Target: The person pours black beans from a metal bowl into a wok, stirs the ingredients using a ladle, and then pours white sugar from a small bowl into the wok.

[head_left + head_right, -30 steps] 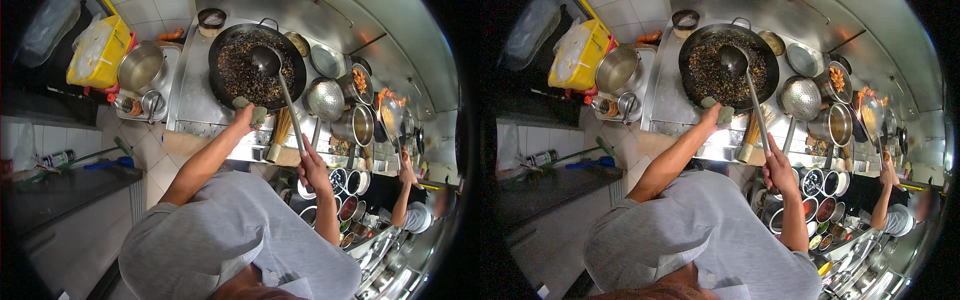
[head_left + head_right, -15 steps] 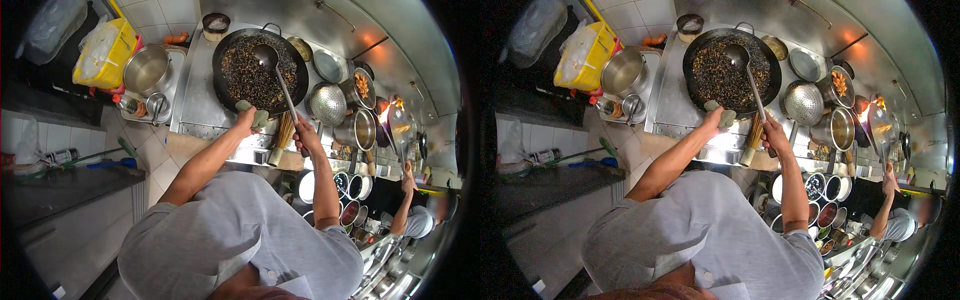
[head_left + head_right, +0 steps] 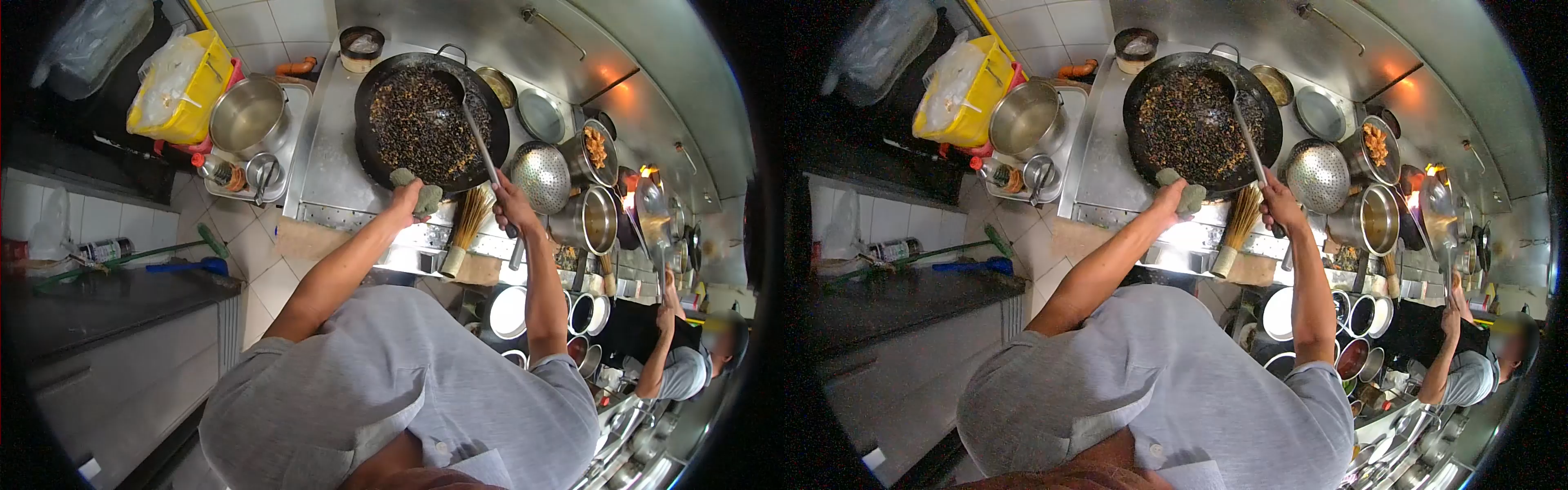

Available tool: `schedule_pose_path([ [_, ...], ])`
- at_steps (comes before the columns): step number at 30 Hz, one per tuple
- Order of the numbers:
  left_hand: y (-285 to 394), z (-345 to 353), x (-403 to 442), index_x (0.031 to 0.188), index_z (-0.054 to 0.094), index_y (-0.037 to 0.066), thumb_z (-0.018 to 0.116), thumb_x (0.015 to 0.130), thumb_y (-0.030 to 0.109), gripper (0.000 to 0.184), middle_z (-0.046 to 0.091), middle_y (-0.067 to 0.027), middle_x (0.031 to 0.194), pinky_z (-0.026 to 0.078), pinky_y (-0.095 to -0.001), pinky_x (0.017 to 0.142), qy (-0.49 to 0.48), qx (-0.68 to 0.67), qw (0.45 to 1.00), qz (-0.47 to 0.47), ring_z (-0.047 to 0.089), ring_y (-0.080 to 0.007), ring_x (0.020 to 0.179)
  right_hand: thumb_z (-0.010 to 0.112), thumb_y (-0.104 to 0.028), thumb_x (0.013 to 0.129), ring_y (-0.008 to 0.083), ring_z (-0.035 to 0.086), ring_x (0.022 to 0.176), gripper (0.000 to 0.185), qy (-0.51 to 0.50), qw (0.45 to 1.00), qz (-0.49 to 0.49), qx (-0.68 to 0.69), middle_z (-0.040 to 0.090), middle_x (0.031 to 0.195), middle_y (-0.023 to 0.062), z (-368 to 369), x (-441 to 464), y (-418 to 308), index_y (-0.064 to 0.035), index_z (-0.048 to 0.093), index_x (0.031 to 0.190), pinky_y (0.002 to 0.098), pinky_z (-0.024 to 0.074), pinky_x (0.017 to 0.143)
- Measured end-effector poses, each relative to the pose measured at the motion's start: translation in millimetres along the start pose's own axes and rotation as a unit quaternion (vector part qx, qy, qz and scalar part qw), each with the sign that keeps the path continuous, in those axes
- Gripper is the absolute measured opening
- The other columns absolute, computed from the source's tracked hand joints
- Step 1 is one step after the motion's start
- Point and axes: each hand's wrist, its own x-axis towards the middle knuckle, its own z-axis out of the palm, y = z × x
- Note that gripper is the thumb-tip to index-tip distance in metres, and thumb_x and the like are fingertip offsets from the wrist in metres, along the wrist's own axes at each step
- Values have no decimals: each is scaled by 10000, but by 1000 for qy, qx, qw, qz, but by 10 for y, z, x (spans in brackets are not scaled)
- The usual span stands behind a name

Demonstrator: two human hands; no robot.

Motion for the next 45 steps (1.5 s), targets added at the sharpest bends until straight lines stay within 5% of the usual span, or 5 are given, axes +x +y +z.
schedule_pose_path([
  [9, -5, -15, -14, 1239, 571, 176, 593, 957, 465, 405, 650, -81, 1178, 512, -577, 790, -2, 7, 1000, -10, 645, -298, 985, 528, -242, 1070, 78, 426, 466, 556, 48, 993, 7, -105, 468, 619, -7, 175, -1194, -122, -263, 366, 1601, 291, 376, 444],
  [14, -20, -26, 11, 1299, 572, 190, 582, 970, 491, 446, 633, -79, 1276, 442, -647, 966, -7, 0, 1000, -30, 615, -311, 1115, 555, -230, 1038, 477, 692, 976, 564, 128, 932, -59, -333, 704, 936, 316, 172, -1808, -203, -272, 390, 1576, 506, 537, 784],
  [34, -67, -8, 72, 1109, 601, 160, 597, 936, 414, 307, 670, -74, 984, 561, -476, 554, -1, -16, 999, -31, 658, -253, 809, 543, -247, 1032, 503, 679, 740, 668, 121, 895, -115, -414, 688, 812, 304, 710, -825, 363, -274, 233, 1623, 601, 505, 681],
  [38, 18, -5, -68, 1126, 600, 167, 595, 934, 425, 322, 668, -72, 1012, 568, -479, 572, -18, 0, 1000, -21, 655, -257, 827, 526, -201, 1056, 123, 483, 550, 521, 79, 979, 18, -188, 524, 650, 73, 514, -1265, -336, -249, 431, 1566, 348, 471, 549],
  [45, -7, 28, -57, 1201, 605, 180, 598, 951, 451, 369, 664, -70, 1144, 538, -603, 784, 22, 4, 1000, -14, 663, -288, 959, 514, -202, 1067, 107, 413, 587, 559, 233, 939, -88, -238, 557, 722, 65, 394, -1024, 30, -256, 357, 1600, 311, 434, 592],
])
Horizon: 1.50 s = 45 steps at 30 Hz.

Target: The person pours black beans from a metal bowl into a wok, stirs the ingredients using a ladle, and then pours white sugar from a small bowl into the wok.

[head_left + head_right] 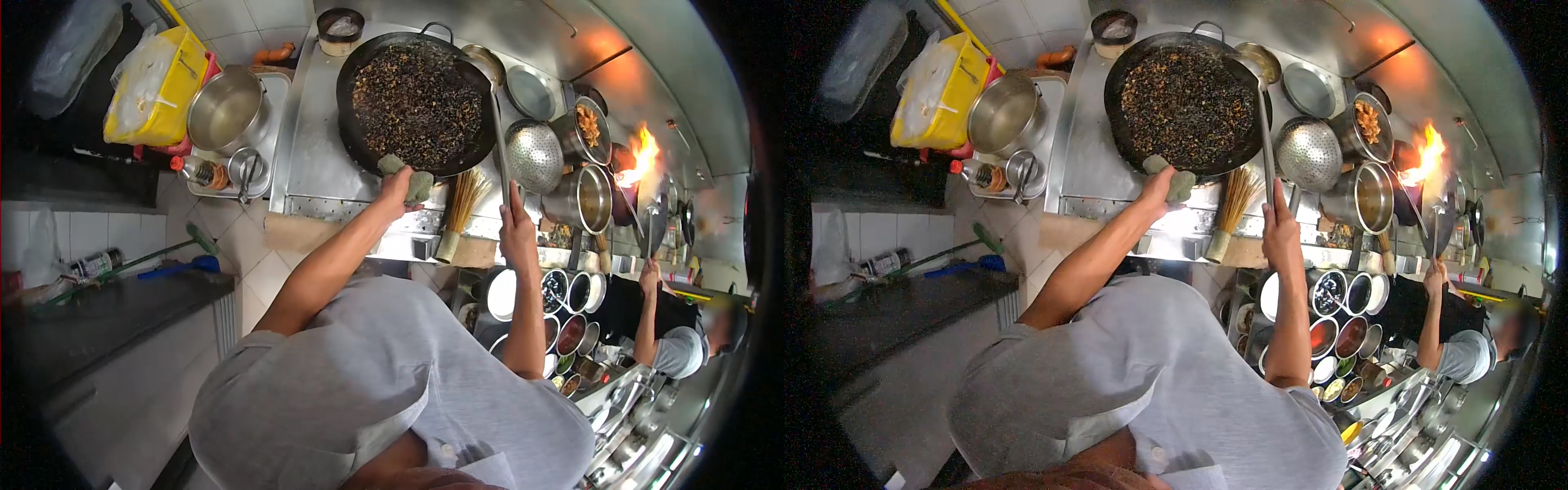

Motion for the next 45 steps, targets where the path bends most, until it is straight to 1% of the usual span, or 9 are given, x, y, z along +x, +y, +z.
schedule_pose_path([
  [2, 23, 7, 1, 1192, 604, 179, 600, 950, 448, 362, 666, -71, 1132, 539, -603, 777, -12, 4, 1000, -2, 664, -287, 955, 488, -235, 1080, 196, 557, 551, 523, 66, 994, -91, 7, 660, 738, 184, 289, 192, 248, -251, 379, 1592, 365, 504, 576],
  [3, 24, -10, -4, 1182, 603, 177, 603, 949, 445, 356, 668, -72, 1119, 540, -603, 771, -18, 7, 1000, -6, 665, -285, 951, 478, -237, 1082, 198, 547, 511, 564, -47, 995, 80, 33, 624, 694, 162, 300, 171, 225, -262, 306, 1618, 395, 521, 539],
  [7, 2, -24, 0, 1223, 536, 151, 605, 927, 429, 412, 636, -95, 1125, 602, -499, 614, -3, 3, 1000, 7, 658, -288, 925, 486, -276, 1089, 77, 394, 431, 582, -130, 936, 177, 274, 436, 610, -45, 535, -157, -81, -351, 265, 1623, 267, 371, 376],
  [9, -13, -36, 77, 1229, 534, 141, 601, 931, 431, 421, 647, -105, 1105, 602, -494, 608, -40, -3, 999, -3, 664, -286, 915, 485, -296, 1086, 44, 346, 408, 580, -214, 779, 285, 516, 365, 619, -66, 460, -201, -146, -368, 255, 1613, 231, 343, 362],
  [12, -13, -25, 71, 1228, 535, 140, 599, 933, 430, 419, 655, -108, 1087, 601, -495, 600, -26, 4, 1000, -1, 670, -285, 901, 404, -260, 1099, 66, 306, 403, 576, -254, 732, 289, 563, 336, 625, -55, 263, -218, -214, -345, 196, 1629, 223, 319, 365],
  [25, -53, -56, 168, 1201, 573, 149, 613, 926, 442, 404, 663, -94, 1083, 582, -495, 590, -28, 0, 1000, -7, 673, -279, 880, 484, -226, 1090, 61, 375, 433, 546, -138, 984, 12, 116, 421, 609, -42, -199, -754, -309, -214, 329, 1614, 260, 345, 370],
  [27, -64, -67, 183, 1255, 590, 181, 567, 981, 431, 372, 689, -72, 1125, 563, -606, 782, -30, 7, 999, -12, 689, -285, 950, 481, -235, 1094, 61, 375, 433, 541, -174, 961, 80, 200, 419, 611, -38, -363, -764, -463, -222, 331, 1613, 254, 341, 365],
  [34, -31, -13, -38, 1196, 588, 142, 621, 915, 399, 382, 675, -86, 1094, 596, -515, 594, -22, -23, 999, 28, 688, -277, 877, 488, -459, 1067, 55, 331, 405, 566, -308, 777, 328, 440, 383, 628, -53, -144, -214, 96, -372, 306, 1596, 227, 311, 348],
  [45, -52, -24, 78, 1263, 566, 188, 608, 944, 449, 413, 664, -68, 1163, 562, -596, 757, -7, 8, 1000, -4, 673, -294, 983, 530, -390, 1069, 78, 399, 419, 565, -274, 854, 234, 375, 432, 620, -42, 332, 309, 270, -323, 338, 1596, 266, 396, 383],
])
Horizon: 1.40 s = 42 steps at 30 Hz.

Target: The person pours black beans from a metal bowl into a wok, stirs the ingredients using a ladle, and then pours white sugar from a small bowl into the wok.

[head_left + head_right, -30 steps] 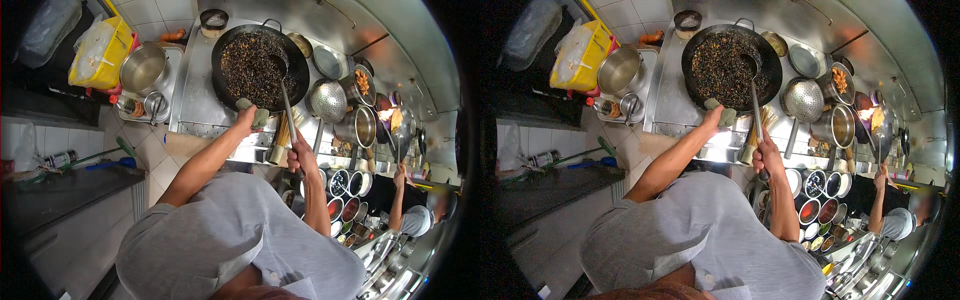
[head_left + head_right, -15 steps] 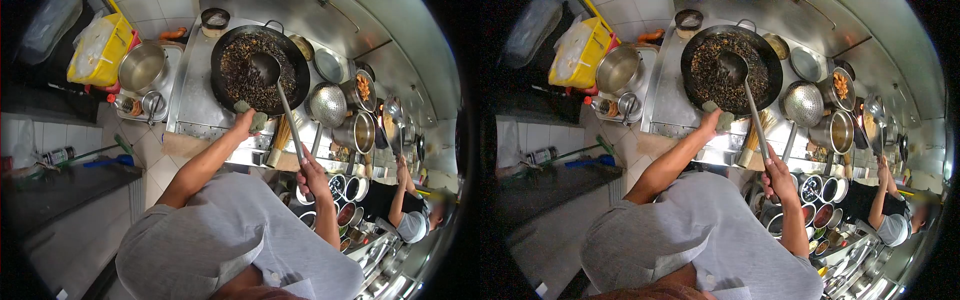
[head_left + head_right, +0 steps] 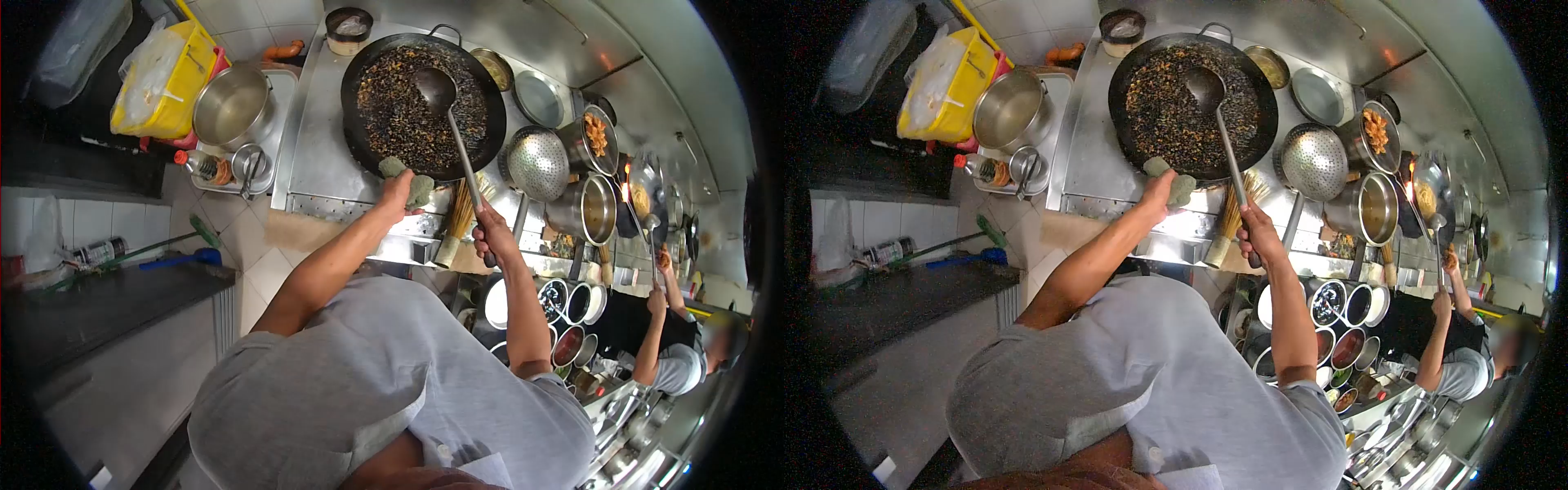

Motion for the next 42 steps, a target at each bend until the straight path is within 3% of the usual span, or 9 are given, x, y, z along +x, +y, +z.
schedule_pose_path([
  [5, 28, 1, -48, 1256, 578, 198, 592, 965, 460, 392, 664, -61, 1167, 550, -604, 799, 9, 1, 1000, 15, 672, -290, 974, 541, -301, 1069, 53, 351, 442, 517, 130, 960, -125, -214, 364, 575, -86, 32, -271, -285, -259, 428, 1572, 272, 321, 393],
  [11, 30, 3, -83, 1233, 586, 165, 602, 946, 453, 406, 671, -76, 1127, 573, -567, 703, -1, 2, 1000, 23, 680, -288, 910, 552, -290, 1053, 143, 470, 470, 534, 222, 878, -234, -355, 502, 609, 55, -261, 191, -646, -120, 445, 1548, 356, 426, 453],
  [13, 46, 4, -106, 1205, 596, 134, 620, 920, 441, 420, 678, -92, 1080, 600, -526, 606, -1, -1, 999, 33, 688, -288, 856, 546, -300, 1052, 158, 499, 457, 527, 218, 880, -237, -350, 533, 625, 82, -334, 446, -639, -134, 452, 1543, 368, 434, 438],
  [16, 27, 3, -75, 1251, 585, 185, 582, 976, 474, 399, 658, -61, 1194, 545, -615, 808, 1, 5, 999, 33, 666, -290, 987, 507, -330, 1076, 120, 439, 411, 539, 93, 963, -150, -204, 473, 609, 12, -454, 681, -441, -252, 355, 1587, 309, 404, 381],
  [18, 11, 4, -44, 1196, 601, 129, 608, 943, 449, 408, 677, -102, 1078, 610, -514, 604, 1, -3, 999, 41, 690, -287, 851, 479, -356, 1091, 74, 390, 396, 539, -14, 997, -44, -66, 432, 620, -37, -437, 608, -374, -344, 286, 1594, 252, 373, 357],
  [23, 20, 18, -30, 1217, 582, 122, 610, 950, 462, 433, 668, -108, 1099, 611, -519, 600, 7, -10, 999, 37, 688, -295, 871, 493, -342, 1086, 74, 361, 390, 553, -45, 997, 35, 44, 430, 624, -40, -326, 42, -339, -309, 292, 1600, 241, 339, 351],
  [31, -1, -24, 34, 1223, 570, 153, 615, 946, 469, 423, 655, -105, 1150, 602, -554, 654, 6, -14, 1000, 19, 672, -305, 940, 521, -251, 1070, 88, 402, 451, 558, 95, 967, -93, -219, 440, 570, -24, 20, -1073, -290, -226, 361, 1603, 295, 397, 426],
  [34, 14, -11, -40, 1227, 568, 156, 612, 949, 466, 419, 651, -92, 1162, 594, -566, 680, -2, -19, 1000, 11, 662, -300, 972, 517, -208, 1062, 120, 479, 559, 525, 172, 880, -167, -409, 519, 617, 37, 46, -1343, -274, -178, 411, 1576, 321, 423, 558],
  [42, -5, -1, -32, 1269, 570, 199, 594, 963, 468, 409, 657, -73, 1188, 554, -623, 792, -3, -16, 1000, 26, 663, -308, 990, 502, -378, 1082, 76, 369, 417, 573, 36, 996, 43, -64, 415, 608, -36, 51, -1301, -70, -262, 318, 1612, 244, 346, 379],
])
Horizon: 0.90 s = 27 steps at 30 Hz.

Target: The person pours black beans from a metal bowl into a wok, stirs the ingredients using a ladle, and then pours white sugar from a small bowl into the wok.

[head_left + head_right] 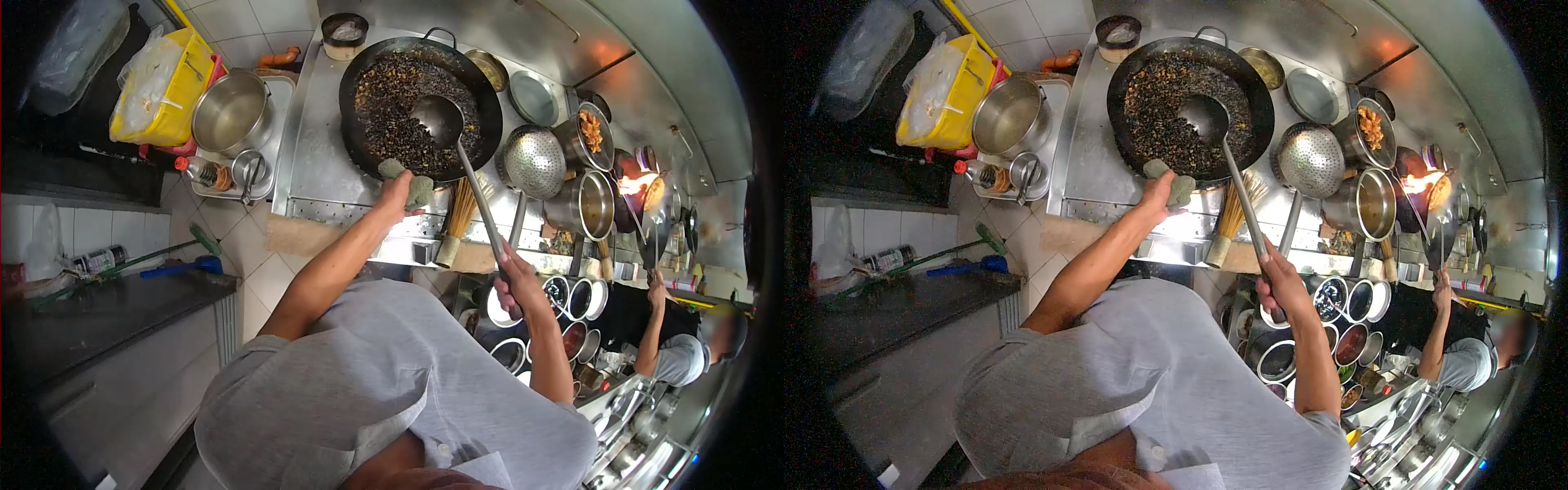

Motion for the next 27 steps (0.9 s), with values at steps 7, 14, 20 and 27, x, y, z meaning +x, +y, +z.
schedule_pose_path([
  [7, 78, 32, -108, 1172, 597, 123, 597, 929, 434, 394, 651, -92, 1111, 619, -507, 607, 0, 13, 1000, 2, 673, -277, 914, 471, -471, 1077, 78, 370, 411, 584, -52, 994, 3, 91, 410, 618, -45, -99, 1007, 103, -358, 270, 1613, 261, 379, 386],
  [14, 68, 11, -88, 1206, 587, 125, 616, 896, 413, 424, 638, -92, 1143, 615, -532, 622, 4, 24, 1000, -3, 669, -289, 944, 572, -374, 1056, 63, 381, 405, 577, 39, 989, -124, -77, 427, 616, -44, -62, 1050, -264, -277, 373, 1589, 253, 363, 359],
  [20, 90, -8, -128, 1243, 570, 137, 620, 902, 415, 442, 622, -93, 1197, 610, -558, 633, -11, 15, 1000, 0, 660, -304, 987, 546, -284, 1061, 70, 390, 460, 535, 184, 900, -285, -273, 407, 603, -45, -42, 1354, -756, -223, 419, 1577, 292, 361, 420],
  [27, 120, 0, -137, 1347, 535, 158, 609, 960, 432, 480, 564, -99, 1355, 552, -663, 836, -23, 15, 1000, -11, 610, -348, 1148, 551, -273, 1039, 395, 726, 851, 538, 145, 908, -218, -328, 724, 951, 277, 75, 1771, -1295, -141, 430, 1547, 446, 547, 772],
])
